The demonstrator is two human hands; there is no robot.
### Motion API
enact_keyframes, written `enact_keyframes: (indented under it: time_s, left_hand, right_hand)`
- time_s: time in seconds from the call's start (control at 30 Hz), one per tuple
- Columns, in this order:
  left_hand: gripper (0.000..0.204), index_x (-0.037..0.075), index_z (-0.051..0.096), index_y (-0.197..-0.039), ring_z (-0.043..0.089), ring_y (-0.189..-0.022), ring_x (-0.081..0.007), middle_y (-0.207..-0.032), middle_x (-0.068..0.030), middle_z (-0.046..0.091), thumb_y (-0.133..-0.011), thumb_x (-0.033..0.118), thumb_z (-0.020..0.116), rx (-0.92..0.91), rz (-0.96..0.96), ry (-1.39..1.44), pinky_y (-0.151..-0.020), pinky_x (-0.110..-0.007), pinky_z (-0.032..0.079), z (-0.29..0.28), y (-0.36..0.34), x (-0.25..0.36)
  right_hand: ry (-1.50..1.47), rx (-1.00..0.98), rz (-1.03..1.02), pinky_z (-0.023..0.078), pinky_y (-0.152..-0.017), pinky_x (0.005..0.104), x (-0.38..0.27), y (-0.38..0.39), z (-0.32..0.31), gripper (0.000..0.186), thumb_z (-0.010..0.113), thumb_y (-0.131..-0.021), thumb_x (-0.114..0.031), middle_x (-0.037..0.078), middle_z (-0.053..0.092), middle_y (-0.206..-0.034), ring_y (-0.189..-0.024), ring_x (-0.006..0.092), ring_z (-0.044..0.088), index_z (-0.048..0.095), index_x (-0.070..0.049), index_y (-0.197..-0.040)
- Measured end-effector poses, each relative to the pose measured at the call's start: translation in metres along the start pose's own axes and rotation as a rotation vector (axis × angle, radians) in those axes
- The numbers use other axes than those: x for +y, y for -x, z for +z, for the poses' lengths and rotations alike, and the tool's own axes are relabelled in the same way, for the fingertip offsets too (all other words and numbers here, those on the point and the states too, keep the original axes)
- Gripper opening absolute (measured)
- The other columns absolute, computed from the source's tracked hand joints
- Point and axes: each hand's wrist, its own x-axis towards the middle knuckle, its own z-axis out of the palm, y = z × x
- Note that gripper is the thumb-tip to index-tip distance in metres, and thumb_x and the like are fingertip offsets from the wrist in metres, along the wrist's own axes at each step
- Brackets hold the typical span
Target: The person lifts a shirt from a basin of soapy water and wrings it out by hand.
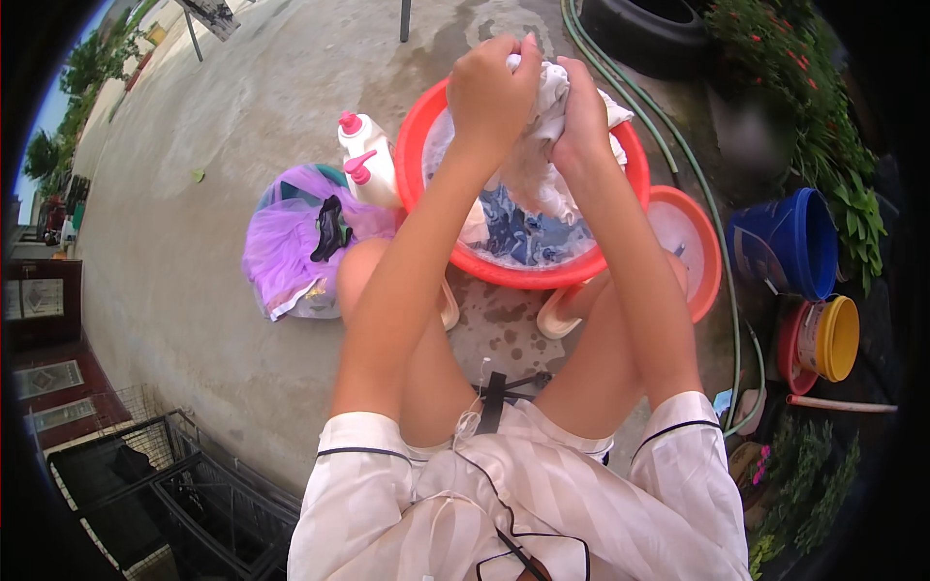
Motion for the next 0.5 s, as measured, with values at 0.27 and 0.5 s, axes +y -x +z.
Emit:
enact_keyframes:
  time_s: [0.27, 0.5]
  left_hand:
    - [0.033, 0.001, 0.064, -0.074, 0.058, -0.059, -0.0297, -0.066, -0.0158, 0.061, -0.083, 0.032, 0.058, 0.025, -0.188, -0.01, -0.057, -0.037, 0.044, 0.01, -0.006, -0.002]
    - [0.028, 0.003, 0.059, -0.071, 0.058, -0.063, -0.0313, -0.07, -0.0141, 0.058, -0.08, 0.029, 0.06, -0.083, 0.132, 0.031, -0.058, -0.039, 0.045, 0.033, 0.021, 0.053]
  right_hand:
    - [-0.04, -0.022, 0.049, 0.047, -0.066, 0.0301, 0.008, 0.001, 0.002, 0.022, 0.05, -0.084, -0.023, 0.005, 0.061, -0.084, -0.075, 0.0154, 0.059, 0.058, -0.004, -0.091]
    - [-0.052, -0.645, -0.294, 0.049, -0.064, 0.0321, 0.008, -0.059, -0.078, 0.024, 0.046, -0.086, -0.028, 0.007, 0.06, -0.083, -0.075, 0.0168, 0.06, 0.055, -0.006, -0.084]
